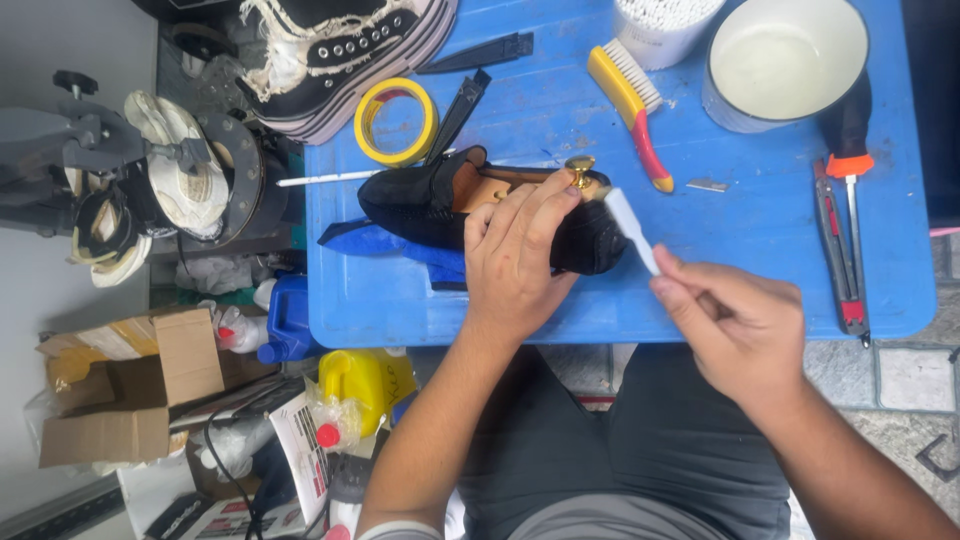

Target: The person cleans a black high-heeled shoe using a toothbrush and a white cleaning solution. They repeatedly dip the brush into a container of liquid and scrub the shoe's upper, heel, and toe areas. The shoe is rotated and repositioned frequently to access different surfaces during the cleaning process.

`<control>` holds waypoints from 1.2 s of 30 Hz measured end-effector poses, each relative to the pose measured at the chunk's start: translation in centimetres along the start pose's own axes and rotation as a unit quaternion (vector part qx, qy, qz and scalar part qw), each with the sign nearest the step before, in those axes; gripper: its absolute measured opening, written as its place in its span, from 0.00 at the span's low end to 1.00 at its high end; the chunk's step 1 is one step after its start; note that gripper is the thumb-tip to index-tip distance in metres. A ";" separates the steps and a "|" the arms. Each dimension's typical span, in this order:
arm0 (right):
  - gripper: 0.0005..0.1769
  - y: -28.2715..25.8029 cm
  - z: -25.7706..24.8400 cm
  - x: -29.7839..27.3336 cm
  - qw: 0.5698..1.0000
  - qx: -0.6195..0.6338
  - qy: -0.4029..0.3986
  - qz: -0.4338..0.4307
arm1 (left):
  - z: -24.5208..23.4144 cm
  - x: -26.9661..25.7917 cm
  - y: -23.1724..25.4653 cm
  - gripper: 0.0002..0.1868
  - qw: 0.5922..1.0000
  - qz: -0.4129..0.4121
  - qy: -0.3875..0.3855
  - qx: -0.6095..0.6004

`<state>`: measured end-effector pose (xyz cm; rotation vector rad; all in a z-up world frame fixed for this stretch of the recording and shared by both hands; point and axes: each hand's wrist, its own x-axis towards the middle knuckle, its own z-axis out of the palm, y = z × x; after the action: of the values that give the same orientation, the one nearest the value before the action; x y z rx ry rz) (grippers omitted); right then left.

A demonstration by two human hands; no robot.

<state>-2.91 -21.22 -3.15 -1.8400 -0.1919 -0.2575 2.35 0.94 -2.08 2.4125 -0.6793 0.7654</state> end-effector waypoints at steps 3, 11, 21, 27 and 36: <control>0.14 0.8 -0.3 0.6 0.999 -0.022 0.018 0.026 | 0.0 -0.3 -0.1 0.45 1.000 -0.001 -0.004 0.000; 0.14 0.4 -0.3 0.1 1.000 -0.015 0.004 0.024 | 0.8 -0.2 -0.4 0.43 1.000 -0.002 0.008 0.003; 0.11 3.1 -7.2 7.1 0.996 -0.040 0.047 0.058 | -0.4 0.8 0.0 0.42 1.000 -0.017 -0.008 0.025; 0.12 4.3 -9.4 13.4 0.902 -0.430 -0.007 -0.018 | -0.4 1.3 -0.5 0.40 0.999 -0.027 -0.004 0.022; 0.12 1.0 -7.5 10.6 0.986 -0.153 -0.008 0.058 | -1.1 2.1 -1.1 0.44 0.999 -0.018 -0.028 0.024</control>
<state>6.95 -28.71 0.84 -2.1513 -0.0584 -0.1990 4.11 1.81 -0.37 2.4902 -0.6451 0.7095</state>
